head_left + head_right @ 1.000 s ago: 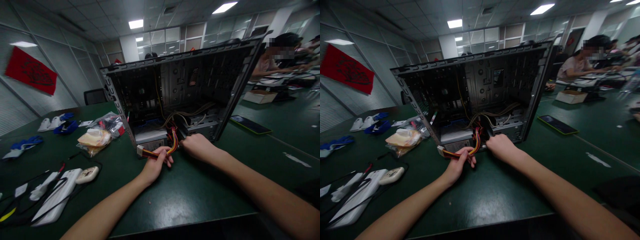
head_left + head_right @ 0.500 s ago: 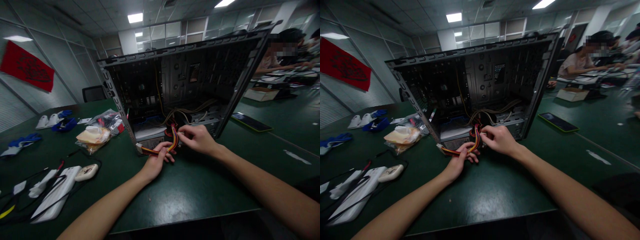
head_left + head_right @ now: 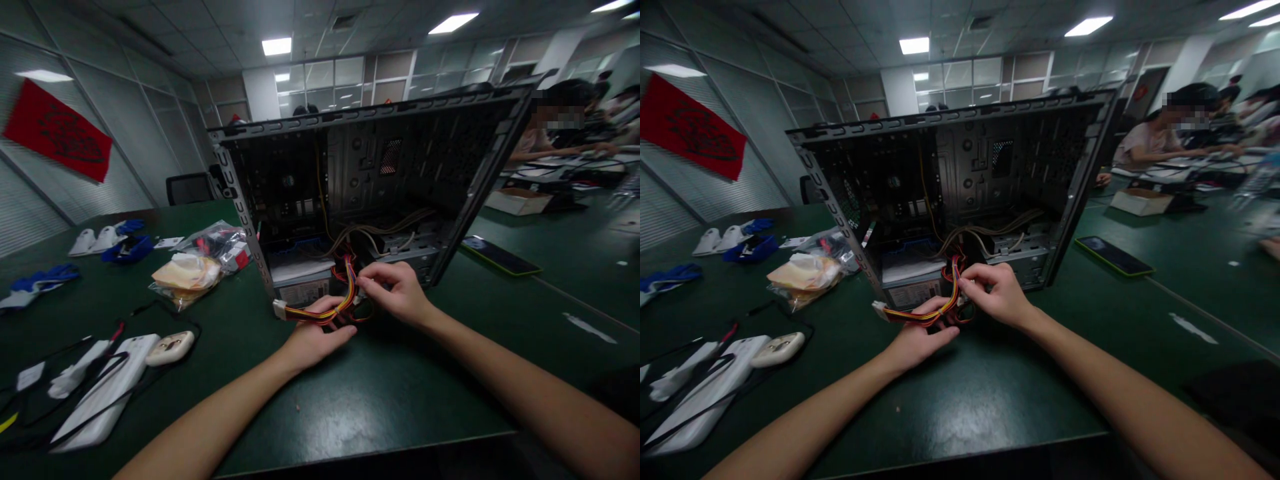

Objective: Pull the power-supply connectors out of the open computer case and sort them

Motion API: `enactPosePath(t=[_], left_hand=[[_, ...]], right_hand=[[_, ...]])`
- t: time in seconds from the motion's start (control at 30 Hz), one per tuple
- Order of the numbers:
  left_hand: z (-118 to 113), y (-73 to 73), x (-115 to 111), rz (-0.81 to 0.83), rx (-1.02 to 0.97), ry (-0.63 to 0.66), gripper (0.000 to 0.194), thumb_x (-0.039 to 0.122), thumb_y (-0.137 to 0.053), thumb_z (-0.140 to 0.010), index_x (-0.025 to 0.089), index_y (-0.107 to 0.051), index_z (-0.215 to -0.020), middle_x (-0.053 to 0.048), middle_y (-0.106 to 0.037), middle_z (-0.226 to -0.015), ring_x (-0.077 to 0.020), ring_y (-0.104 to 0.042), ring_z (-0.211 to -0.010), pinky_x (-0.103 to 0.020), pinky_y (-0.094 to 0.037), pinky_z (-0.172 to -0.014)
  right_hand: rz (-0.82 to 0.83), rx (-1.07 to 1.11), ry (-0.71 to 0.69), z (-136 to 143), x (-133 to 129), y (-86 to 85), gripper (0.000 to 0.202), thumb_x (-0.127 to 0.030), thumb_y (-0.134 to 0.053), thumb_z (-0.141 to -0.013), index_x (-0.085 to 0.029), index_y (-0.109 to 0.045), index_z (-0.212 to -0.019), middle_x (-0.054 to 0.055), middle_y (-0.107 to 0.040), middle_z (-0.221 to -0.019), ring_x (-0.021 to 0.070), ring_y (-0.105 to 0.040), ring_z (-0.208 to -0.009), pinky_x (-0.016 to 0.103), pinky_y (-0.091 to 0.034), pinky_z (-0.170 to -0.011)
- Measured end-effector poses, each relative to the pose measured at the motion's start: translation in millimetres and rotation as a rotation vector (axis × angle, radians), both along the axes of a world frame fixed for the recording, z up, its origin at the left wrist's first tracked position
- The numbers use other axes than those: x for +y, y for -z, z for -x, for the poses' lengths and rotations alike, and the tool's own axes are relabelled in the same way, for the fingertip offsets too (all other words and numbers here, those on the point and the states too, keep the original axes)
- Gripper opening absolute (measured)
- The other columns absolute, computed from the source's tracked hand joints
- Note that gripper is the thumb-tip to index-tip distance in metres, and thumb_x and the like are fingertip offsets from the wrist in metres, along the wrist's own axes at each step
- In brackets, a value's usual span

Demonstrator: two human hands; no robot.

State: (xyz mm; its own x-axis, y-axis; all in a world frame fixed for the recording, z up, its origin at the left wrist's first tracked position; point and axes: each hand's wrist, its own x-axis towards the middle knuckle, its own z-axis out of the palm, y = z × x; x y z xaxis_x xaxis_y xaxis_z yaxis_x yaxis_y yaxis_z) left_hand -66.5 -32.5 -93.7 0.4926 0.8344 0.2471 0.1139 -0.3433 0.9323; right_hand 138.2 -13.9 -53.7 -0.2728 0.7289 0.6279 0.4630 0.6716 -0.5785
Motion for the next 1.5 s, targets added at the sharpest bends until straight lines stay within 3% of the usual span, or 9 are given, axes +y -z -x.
enactPosePath(t=[0.17,0.4,0.53,0.7,0.9,1.03,1.33,1.5], left_hand=[[1,-3.2,0,-0.071,0.025,-0.036,0.021,0.027,-0.069,-0.082,0.019,-0.068,-0.102,-0.006,-0.065,-0.101,-0.0207,-0.059,-0.091,-0.028,-0.047,-0.079],[0,-0.7,-1,0.090,-0.028,-0.019,0.017,0.034,-0.065,-0.087,0.017,-0.064,-0.091,-0.005,-0.070,-0.088,-0.0215,-0.065,-0.087,-0.032,-0.049,-0.084],[1,-1.3,-1,0.070,-0.046,0.018,0.022,0.035,-0.063,-0.089,0.016,-0.066,-0.099,-0.007,-0.071,-0.095,-0.0233,-0.066,-0.093,-0.034,-0.049,-0.089],[5,-0.9,1,0.025,-0.069,0.066,0.029,0.034,-0.058,-0.091,0.014,-0.069,-0.109,-0.009,-0.072,-0.104,-0.0246,-0.065,-0.096,-0.036,-0.051,-0.089],[6,-1.5,3,-0.084,0.009,0.057,0.031,0.027,-0.065,-0.085,0.016,-0.068,-0.114,-0.010,-0.071,-0.116,-0.0267,-0.064,-0.107,-0.041,-0.046,-0.102],[6,-1.3,4,-0.117,0.033,0.065,0.025,0.022,-0.063,-0.085,0.016,-0.070,-0.108,-0.008,-0.073,-0.109,-0.0265,-0.064,-0.107,-0.041,-0.046,-0.102],[1,0.8,5,0.057,-0.044,0.031,0.025,0.029,-0.072,-0.079,0.015,-0.067,-0.100,-0.005,-0.069,-0.092,-0.0194,-0.064,-0.086,-0.030,-0.051,-0.082],[1,0.0,3,0.015,-0.026,0.023,0.025,0.024,-0.070,-0.080,0.016,-0.065,-0.103,-0.004,-0.067,-0.094,-0.0181,-0.062,-0.087,-0.028,-0.049,-0.082]], right_hand=[[-0.056,-0.038,-0.061,-2,2,3.5,0.030,-0.036,-0.052,-0.090,-0.017,-0.065,-0.072,-0.001,-0.056,-0.050,0.0087,-0.046,-0.042,0.022,-0.035,-0.046],[-0.158,-0.164,-0.132,-15,12,14.8,0.034,-0.036,-0.043,-0.090,-0.019,-0.060,-0.066,0.002,-0.058,-0.054,0.0121,-0.051,-0.048,0.025,-0.040,-0.055],[-0.179,-0.275,-0.217,-15,15,17.0,0.036,-0.034,-0.040,-0.092,-0.019,-0.060,-0.066,0.003,-0.059,-0.055,0.0122,-0.050,-0.050,0.026,-0.038,-0.057],[-0.314,-0.351,-0.370,-10,17,16.8,0.029,-0.034,-0.052,-0.091,-0.018,-0.058,-0.067,0.000,-0.057,-0.054,0.0105,-0.049,-0.048,0.025,-0.032,-0.053],[-0.413,-0.361,-0.323,-7,18,14.4,0.037,-0.030,-0.056,-0.091,-0.019,-0.049,-0.057,-0.003,-0.050,-0.046,0.0085,-0.042,-0.042,0.025,-0.027,-0.050],[-0.410,-0.373,-0.277,-8,19,16.3,0.041,-0.029,-0.053,-0.093,-0.019,-0.046,-0.055,-0.004,-0.046,-0.046,0.0081,-0.039,-0.042,0.025,-0.026,-0.049],[-0.420,-0.414,-0.288,-3,14,16.8,0.039,-0.027,-0.051,-0.094,-0.018,-0.051,-0.056,-0.003,-0.047,-0.047,0.0084,-0.039,-0.044,0.026,-0.027,-0.051],[-0.424,-0.432,-0.300,-2,15,19.5,0.040,-0.030,-0.049,-0.096,-0.018,-0.055,-0.058,-0.003,-0.050,-0.048,0.0088,-0.041,-0.044,0.026,-0.027,-0.052]])
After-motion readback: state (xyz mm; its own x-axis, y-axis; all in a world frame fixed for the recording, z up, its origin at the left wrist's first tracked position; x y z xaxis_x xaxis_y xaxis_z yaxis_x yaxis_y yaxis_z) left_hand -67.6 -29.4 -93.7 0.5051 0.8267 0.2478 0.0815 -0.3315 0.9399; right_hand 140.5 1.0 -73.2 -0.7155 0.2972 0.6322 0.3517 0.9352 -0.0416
